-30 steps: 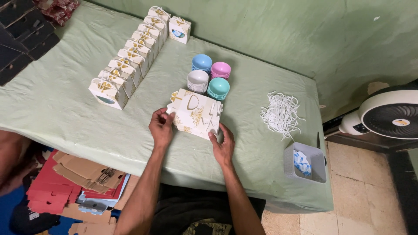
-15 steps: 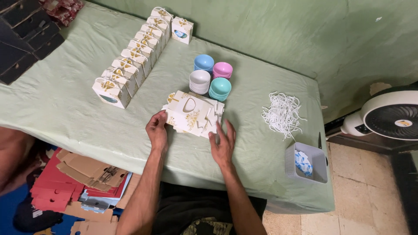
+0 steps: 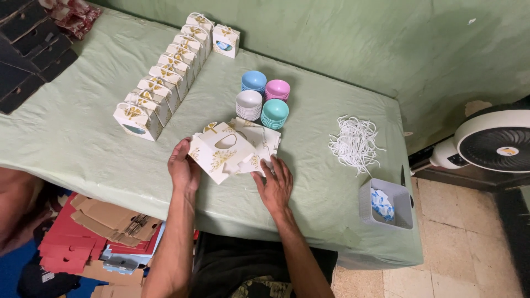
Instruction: Folding cardboard gift boxes and tying decorative ribbons around them.
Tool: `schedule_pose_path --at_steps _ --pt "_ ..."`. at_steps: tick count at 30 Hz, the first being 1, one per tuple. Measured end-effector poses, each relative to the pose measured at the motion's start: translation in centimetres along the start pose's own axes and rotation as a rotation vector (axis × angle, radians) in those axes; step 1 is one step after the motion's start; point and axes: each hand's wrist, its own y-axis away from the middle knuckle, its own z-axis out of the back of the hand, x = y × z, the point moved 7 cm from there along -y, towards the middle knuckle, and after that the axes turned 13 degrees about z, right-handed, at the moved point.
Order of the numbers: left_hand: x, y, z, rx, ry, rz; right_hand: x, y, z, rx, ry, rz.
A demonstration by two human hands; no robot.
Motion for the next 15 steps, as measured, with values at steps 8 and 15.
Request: schedule_pose_path --at_steps 8,15 --pt "-1.0 -3.6 2.2 0.038 -0.236 0.067 0.1 -0.6 0.5 -0.009 -0.021 -0.019" --pt "-3.5 -1.4 0.9 -0.127 -0.484 -0.211 0.2 -0.8 0.6 -0.03 -0.024 -0.071"
